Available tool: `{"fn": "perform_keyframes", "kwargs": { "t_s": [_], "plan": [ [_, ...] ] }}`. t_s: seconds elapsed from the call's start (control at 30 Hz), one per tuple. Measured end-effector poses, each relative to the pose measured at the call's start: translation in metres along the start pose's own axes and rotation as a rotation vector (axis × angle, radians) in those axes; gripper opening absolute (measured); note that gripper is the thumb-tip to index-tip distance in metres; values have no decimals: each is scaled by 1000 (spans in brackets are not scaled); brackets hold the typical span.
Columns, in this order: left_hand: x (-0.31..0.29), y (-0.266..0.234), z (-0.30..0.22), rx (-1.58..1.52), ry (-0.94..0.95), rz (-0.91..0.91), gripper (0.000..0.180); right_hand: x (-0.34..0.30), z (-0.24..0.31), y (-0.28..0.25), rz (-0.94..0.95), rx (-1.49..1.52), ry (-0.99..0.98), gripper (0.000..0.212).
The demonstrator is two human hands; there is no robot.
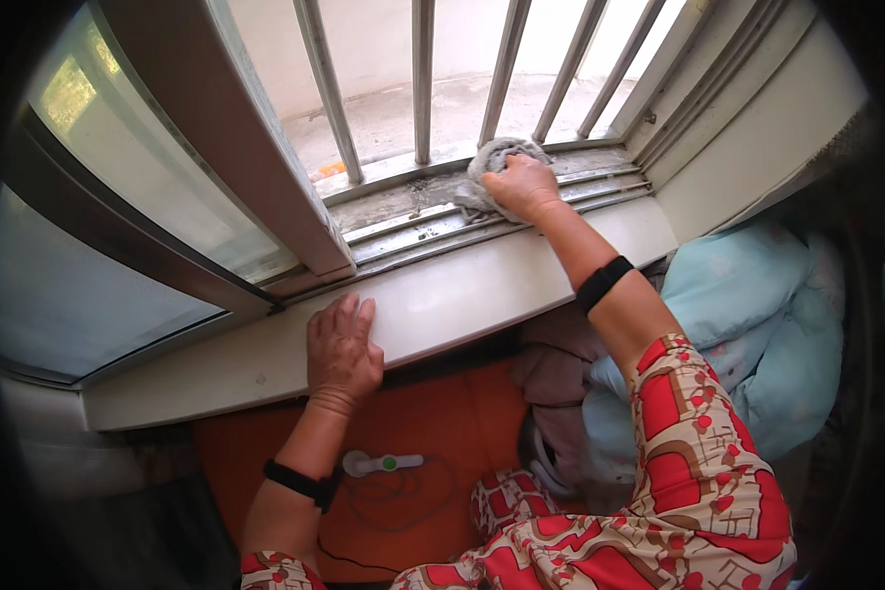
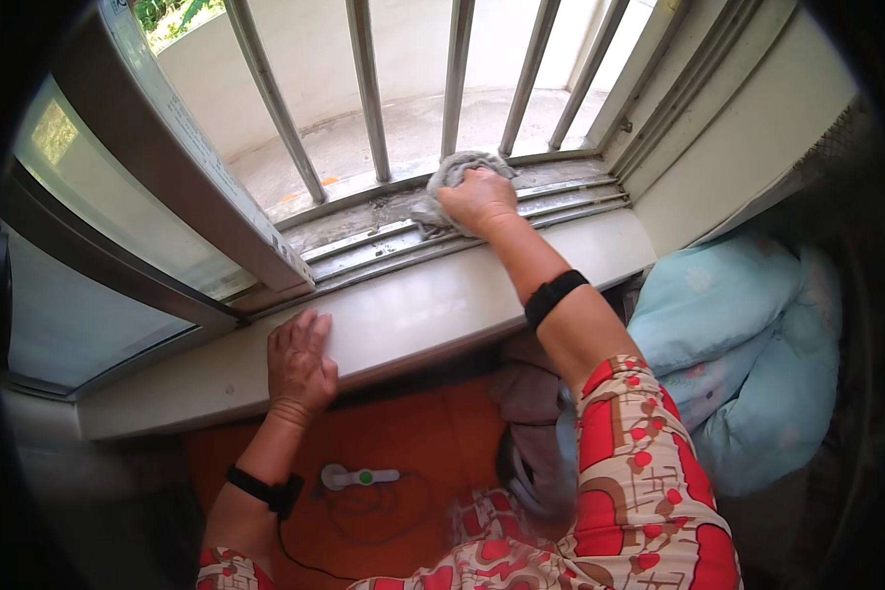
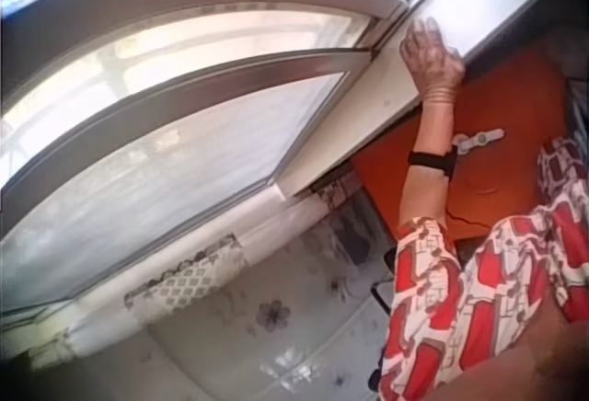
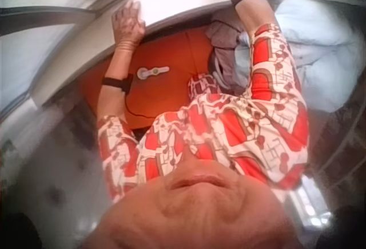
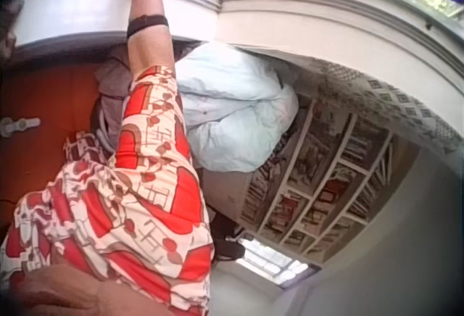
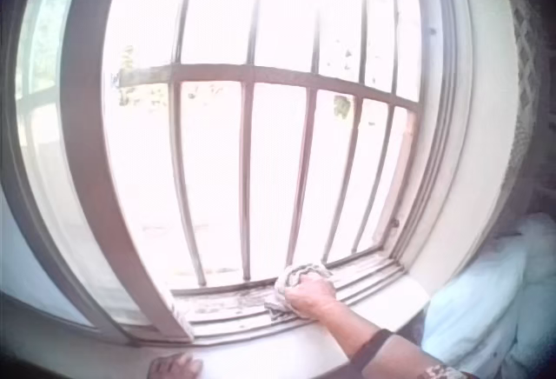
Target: Wringing a rag in a bucket of water and wiping a window track.
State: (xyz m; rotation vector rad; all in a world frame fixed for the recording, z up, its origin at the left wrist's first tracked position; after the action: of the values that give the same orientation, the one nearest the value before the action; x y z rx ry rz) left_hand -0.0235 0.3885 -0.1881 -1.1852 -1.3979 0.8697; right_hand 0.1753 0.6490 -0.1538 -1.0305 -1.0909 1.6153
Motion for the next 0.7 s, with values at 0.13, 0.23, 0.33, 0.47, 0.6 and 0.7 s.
{"fn": "perform_keyframes", "kwargs": {
  "t_s": [0.13, 0.23, 0.33, 0.47, 0.6, 0.7],
  "plan": [
    [0, 2, 3, 11, -2, -14, 51, -19, 55, 22, 24, 31, -133, 53],
    [-1, 3, 5, 13, 0, -15, 52, -29, 90, 34, 32, 71, -215, 53],
    [0, 5, 4, 10, -6, -12, 52, -31, 107, 40, 36, 134, -275, 52],
    [3, 4, 1, 3, 9, -22, 52, -11, 92, 29, 243, 645, -276, 53],
    [2, 0, -3, 18, 1, -4, 52, -16, 79, 9, 292, 1575, -195, 28],
    [1, 1, -3, 30, -22, 22, 53, -34, 60, -34, 265, 1775, -290, 13]
  ]
}}
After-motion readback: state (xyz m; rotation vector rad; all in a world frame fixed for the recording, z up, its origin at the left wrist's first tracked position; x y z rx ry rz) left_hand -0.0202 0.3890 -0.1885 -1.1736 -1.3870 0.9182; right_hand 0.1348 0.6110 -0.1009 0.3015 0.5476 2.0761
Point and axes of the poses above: each hand's wrist, its own x-axis towards the middle knuckle, its own y-axis out of the palm, z = x × y, the point moved 1 cm from there along x, towards the middle knuckle, and after that the axes turned 4 degrees about z, right-handed, at the moved point
